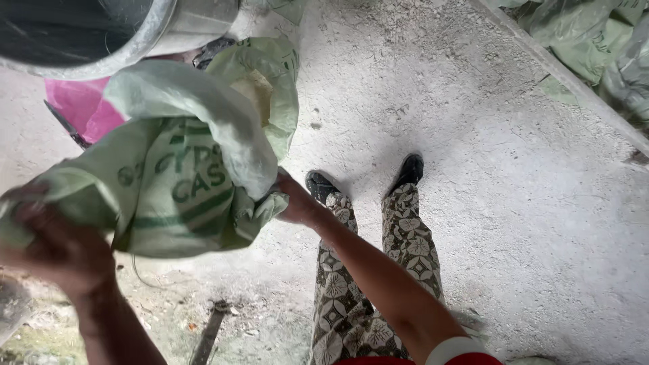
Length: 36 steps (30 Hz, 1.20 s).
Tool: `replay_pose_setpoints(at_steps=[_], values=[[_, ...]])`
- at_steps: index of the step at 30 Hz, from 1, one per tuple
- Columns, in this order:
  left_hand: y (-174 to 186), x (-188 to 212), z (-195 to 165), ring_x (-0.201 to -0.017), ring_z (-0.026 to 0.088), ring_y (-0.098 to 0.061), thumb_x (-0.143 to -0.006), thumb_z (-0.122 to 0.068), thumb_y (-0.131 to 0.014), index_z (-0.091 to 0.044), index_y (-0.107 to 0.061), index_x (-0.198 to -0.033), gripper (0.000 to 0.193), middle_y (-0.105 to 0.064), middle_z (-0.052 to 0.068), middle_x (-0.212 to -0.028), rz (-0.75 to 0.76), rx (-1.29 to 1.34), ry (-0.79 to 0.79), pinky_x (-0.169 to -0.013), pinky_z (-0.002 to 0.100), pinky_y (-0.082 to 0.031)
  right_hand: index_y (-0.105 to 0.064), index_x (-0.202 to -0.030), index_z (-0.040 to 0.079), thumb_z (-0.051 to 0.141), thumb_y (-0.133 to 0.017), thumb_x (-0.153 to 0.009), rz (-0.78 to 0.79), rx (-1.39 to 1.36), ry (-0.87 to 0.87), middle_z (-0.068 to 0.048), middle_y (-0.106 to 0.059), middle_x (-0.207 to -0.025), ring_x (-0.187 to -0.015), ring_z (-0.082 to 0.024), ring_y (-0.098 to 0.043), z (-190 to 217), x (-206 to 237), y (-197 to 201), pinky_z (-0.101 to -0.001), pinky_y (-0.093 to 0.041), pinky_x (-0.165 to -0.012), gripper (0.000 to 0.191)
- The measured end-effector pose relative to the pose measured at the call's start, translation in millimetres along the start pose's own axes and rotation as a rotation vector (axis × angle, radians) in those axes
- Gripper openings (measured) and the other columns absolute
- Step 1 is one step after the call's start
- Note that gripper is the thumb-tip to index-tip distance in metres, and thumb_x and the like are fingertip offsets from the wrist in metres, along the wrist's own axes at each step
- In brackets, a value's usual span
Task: The person scoops white gypsum powder from a woven sack into a clay bowl, pours water from a pink pitcher into the bowl, and stirs the mixture with a stick. They carry the bowl across the workshop, scoop more powder from another sack, tie the sack, and set the bowl on a work table.
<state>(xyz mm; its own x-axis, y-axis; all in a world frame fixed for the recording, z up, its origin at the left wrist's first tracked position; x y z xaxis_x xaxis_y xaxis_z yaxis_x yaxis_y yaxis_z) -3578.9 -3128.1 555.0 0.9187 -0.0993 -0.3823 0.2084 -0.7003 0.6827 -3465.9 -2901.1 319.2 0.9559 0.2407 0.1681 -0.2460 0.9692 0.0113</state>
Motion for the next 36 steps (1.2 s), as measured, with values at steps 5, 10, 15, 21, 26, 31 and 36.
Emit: replay_pose_setpoints(at_steps=[5, 10, 15, 21, 26, 31, 36], values=[[-12.3, -12.0, -36.2, -0.109, 0.033, -0.069, -0.125, -0.013, -0.032, 0.013, -0.055, -0.129, 0.035, -0.065, 0.025, -0.125, 0.057, 0.068, -0.05, -0.096, 0.041, -0.063, -0.057, -0.139, 0.012, 0.028, -0.086, -0.085, 0.142, -0.014, -0.272, -0.011, -0.066, -0.136, -0.128, -0.025, -0.066, -22.0, -4.2, -11.9, -0.038, -0.048, -0.115, 0.064], [-8.5, -11.0, -53.3, -0.115, 0.037, -0.072, -0.124, -0.013, -0.027, 0.015, -0.055, -0.135, 0.041, -0.065, 0.027, -0.132, 0.065, 0.161, 0.035, -0.101, 0.041, -0.064, -0.048, -0.144, 0.007, 0.022, -0.087, -0.082, 0.035, -0.136, -0.027, -0.015, -0.058, -0.141, -0.133, -0.03, -0.057, -7.9, -15.7, -4.1, -0.0443, -0.047, -0.116, 0.074], [-5.6, -18.9, -61.0, -0.111, 0.038, -0.07, -0.127, -0.016, -0.028, 0.016, -0.056, -0.135, 0.043, -0.065, 0.03, -0.129, 0.121, 0.021, -0.014, -0.098, 0.039, -0.061, -0.05, -0.14, 0.01, 0.024, -0.084, -0.087, 0.07, -0.195, -0.121, -0.012, -0.06, -0.137, -0.129, -0.027, -0.062, -24.4, -23.6, -10.1, -0.0412, -0.053, -0.112, 0.065], [-5.4, -28.9, -83.4, -0.12, 0.032, -0.068, -0.126, -0.014, -0.033, 0.013, -0.051, -0.141, 0.035, -0.063, 0.025, -0.13, 0.082, 0.074, -0.02, -0.107, 0.038, -0.06, -0.061, -0.13, 0.01, 0.022, -0.084, -0.087, 0.079, 0.099, -0.085, -0.011, -0.067, -0.13, -0.122, -0.028, -0.066, -26.8, -23.7, -8.0, -0.042, -0.053, -0.11, 0.051], [-8.5, -36.8, -95.5, -0.115, 0.029, -0.07, -0.121, -0.014, -0.039, 0.011, -0.056, -0.131, 0.032, -0.066, 0.022, -0.128, 0.047, 0.069, 0.12, -0.1, 0.036, -0.06, -0.06, -0.13, 0.013, 0.023, -0.082, -0.086, 0.09, -0.175, -0.323, -0.009, -0.068, -0.128, -0.121, -0.024, -0.068, -46.9, -16.2, -7.8, -0.0391, -0.053, -0.104, 0.05], [-22.1, -34.3, -95.3, -0.124, 0.031, -0.062, -0.128, -0.013, -0.043, 0.013, -0.051, -0.136, 0.028, -0.06, 0.024, -0.139, 0.132, 0.117, 0.088, -0.109, 0.039, -0.051, -0.067, -0.123, 0.008, 0.017, -0.082, -0.082, 0.059, -0.128, -0.282, -0.01, -0.074, -0.119, -0.112, -0.025, -0.074, -46.2, -10.7, -2.9, -0.0383, -0.06, -0.102, 0.044], [-11.9, -12.5, -106.0, -0.13, 0.031, -0.061, -0.127, -0.018, -0.041, 0.009, -0.05, -0.134, 0.029, -0.057, 0.022, -0.145, 0.025, 0.192, 0.04, -0.112, 0.041, -0.054, -0.065, -0.126, 0.007, 0.016, -0.075, -0.091, 0.009, 0.012, -0.333, -0.012, -0.073, -0.123, -0.115, -0.025, -0.071, -45.3, -6.5, 3.2, -0.0385, -0.055, -0.104, 0.037]])
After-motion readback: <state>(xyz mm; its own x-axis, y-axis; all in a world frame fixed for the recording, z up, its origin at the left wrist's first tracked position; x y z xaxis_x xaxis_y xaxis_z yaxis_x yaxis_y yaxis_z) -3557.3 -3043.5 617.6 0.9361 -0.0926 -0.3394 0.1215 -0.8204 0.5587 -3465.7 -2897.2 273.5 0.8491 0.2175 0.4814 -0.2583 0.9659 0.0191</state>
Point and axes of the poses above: each hand's wrist, its own x-axis away from the middle knuckle, its own y-axis out of the back of the hand, z = x × y, the point moved 9 cm from there along -x, towards the middle knuckle
